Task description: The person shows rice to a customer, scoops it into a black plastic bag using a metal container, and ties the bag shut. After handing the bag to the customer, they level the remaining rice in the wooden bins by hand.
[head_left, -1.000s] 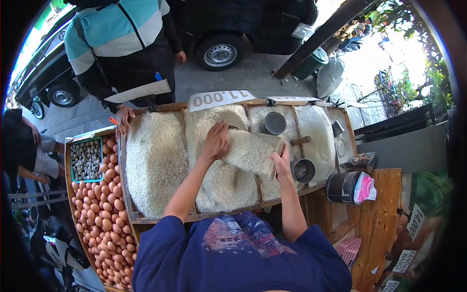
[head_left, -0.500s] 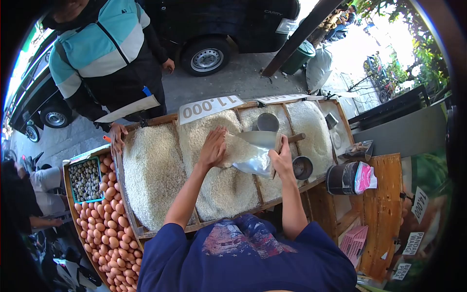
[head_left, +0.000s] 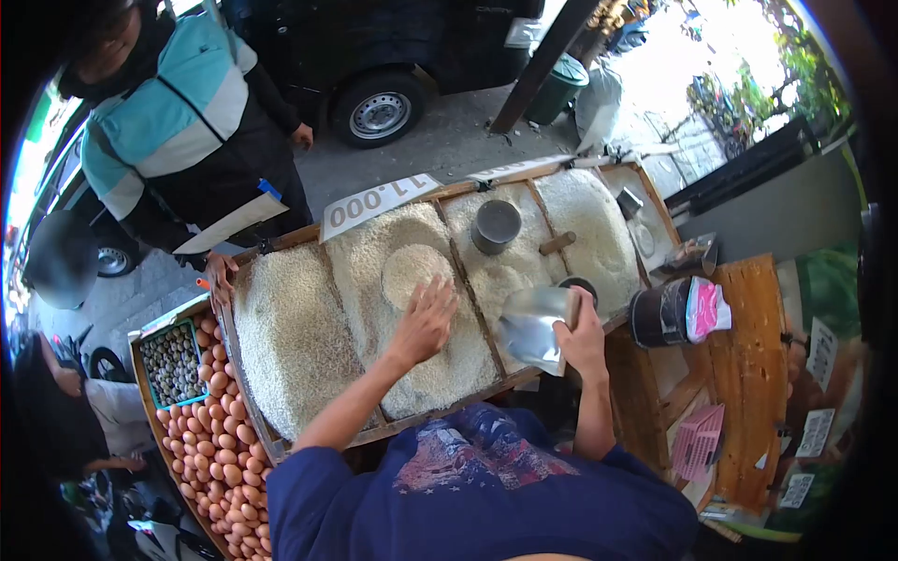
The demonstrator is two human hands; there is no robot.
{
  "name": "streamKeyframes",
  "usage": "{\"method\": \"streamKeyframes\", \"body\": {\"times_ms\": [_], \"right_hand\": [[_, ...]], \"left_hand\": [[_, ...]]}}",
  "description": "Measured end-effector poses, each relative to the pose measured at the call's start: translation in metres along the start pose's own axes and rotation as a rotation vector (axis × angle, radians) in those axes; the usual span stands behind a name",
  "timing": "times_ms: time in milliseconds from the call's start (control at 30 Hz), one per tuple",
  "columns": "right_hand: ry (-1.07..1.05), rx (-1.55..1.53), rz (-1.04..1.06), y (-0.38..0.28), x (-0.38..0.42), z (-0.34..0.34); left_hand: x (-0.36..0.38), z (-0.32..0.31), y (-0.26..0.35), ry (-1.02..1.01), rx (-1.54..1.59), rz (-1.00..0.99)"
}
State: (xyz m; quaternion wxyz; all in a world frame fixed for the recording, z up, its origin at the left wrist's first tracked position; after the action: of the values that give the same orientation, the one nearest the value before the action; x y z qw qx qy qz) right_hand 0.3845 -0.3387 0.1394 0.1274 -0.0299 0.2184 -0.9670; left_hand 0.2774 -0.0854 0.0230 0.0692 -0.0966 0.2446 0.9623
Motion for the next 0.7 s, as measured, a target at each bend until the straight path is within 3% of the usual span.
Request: {"method": "streamKeyframes", "body": {"times_ms": [67, 100, 167, 267, 300, 367, 433, 467, 533, 600, 633, 700], "right_hand": [[0.079, 0.169, 0.059, -0.007, 0.002, -0.011], [-0.035, 0.281, 0.012, -0.019, 0.001, -0.017], [-0.109, 0.421, 0.167, 0.015, -0.009, -0.108], [-0.093, 0.327, 0.226, 0.031, -0.018, -0.159], [-0.141, 0.309, 0.197, 0.027, -0.023, -0.152], [0.014, 0.316, 0.261, 0.019, -0.015, -0.127], [-0.047, 0.114, 0.353, 0.022, -0.012, -0.109], [-0.245, 0.109, 0.412, 0.025, -0.015, -0.107], [-0.229, 0.142, 0.576, 0.039, -0.008, -0.08], [0.22, 0.222, 0.775, 0.052, 0.008, -0.042], [0.092, 0.143, 0.726, 0.064, -0.001, -0.041], [0.097, 0.008, 0.623, 0.093, -0.03, -0.015]], "left_hand": [[0.023, -0.015, 0.017, 0.043, 0.173, -0.021], [0.03, -0.022, 0.026, 0.059, 0.24, 0.025], [0.043, -0.038, 0.042, 0.076, 0.374, 0.109], [0.061, -0.084, 0.043, 0.039, 0.619, 0.414], [0.056, -0.086, 0.045, -0.019, 0.539, 0.6], [0.052, -0.087, 0.056, -0.135, 0.343, 0.971], [0.054, -0.1, 0.06, 0.188, 0.058, 0.742], [0.056, -0.106, 0.064, 0.356, -0.07, 0.626], [0.057, -0.113, 0.077, 0.395, -0.197, 0.601], [0.049, -0.115, 0.085, 0.312, -0.169, 0.683], [0.049, -0.109, 0.088, 0.205, -0.077, 0.772], [0.047, -0.1, 0.109, 0.175, 0.052, 0.841]]}}
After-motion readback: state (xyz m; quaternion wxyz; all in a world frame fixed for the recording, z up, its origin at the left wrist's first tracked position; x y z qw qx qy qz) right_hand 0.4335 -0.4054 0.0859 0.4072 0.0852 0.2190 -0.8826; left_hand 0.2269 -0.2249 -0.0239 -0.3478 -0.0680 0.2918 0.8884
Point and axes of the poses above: each hand's wrist, its own x-axis away from the middle knuckle, its own z-axis out of the back of the hand, y = z × x, the point moved 2 cm from there along -x, towards the middle knuckle, and after that the axes turned 12 degrees about x, right-handed, at the moved point
